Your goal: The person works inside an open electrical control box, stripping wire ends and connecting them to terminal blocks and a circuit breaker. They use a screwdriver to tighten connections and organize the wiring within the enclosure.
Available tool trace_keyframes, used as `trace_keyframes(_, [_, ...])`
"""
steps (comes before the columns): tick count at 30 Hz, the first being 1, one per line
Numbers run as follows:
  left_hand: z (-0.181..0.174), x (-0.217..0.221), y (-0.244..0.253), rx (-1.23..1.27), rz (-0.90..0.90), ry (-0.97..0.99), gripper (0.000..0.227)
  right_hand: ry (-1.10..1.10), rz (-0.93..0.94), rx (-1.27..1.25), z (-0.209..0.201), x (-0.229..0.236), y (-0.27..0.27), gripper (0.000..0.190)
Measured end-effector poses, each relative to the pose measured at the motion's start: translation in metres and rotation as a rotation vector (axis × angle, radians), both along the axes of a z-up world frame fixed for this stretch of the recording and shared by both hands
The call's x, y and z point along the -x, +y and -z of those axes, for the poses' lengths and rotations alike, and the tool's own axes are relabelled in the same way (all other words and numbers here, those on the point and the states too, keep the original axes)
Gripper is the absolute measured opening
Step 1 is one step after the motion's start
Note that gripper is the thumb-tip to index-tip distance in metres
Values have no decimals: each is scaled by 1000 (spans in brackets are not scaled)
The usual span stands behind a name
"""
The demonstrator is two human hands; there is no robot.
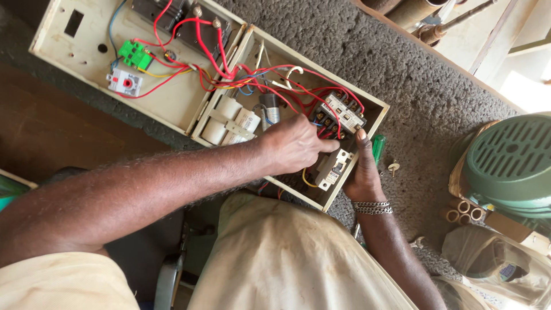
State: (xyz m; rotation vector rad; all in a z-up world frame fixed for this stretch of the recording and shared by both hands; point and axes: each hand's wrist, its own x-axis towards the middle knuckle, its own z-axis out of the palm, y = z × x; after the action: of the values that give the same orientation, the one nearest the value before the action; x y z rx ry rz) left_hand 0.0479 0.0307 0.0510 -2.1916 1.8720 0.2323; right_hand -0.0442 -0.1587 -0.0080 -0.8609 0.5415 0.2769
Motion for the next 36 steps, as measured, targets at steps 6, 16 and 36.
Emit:
trace_keyframes(6, [-8,5,-10,-208,113,-9,26,26,42,9,4,1,-1,79])
trace_keyframes(16, [-27,27,-17,-310,103,-185,31,41,41,-12,6,0,0,78])
trace_keyframes(36, [-3,48,-19,933,-1053,327,12,52,89,-64,9,1,2,71])
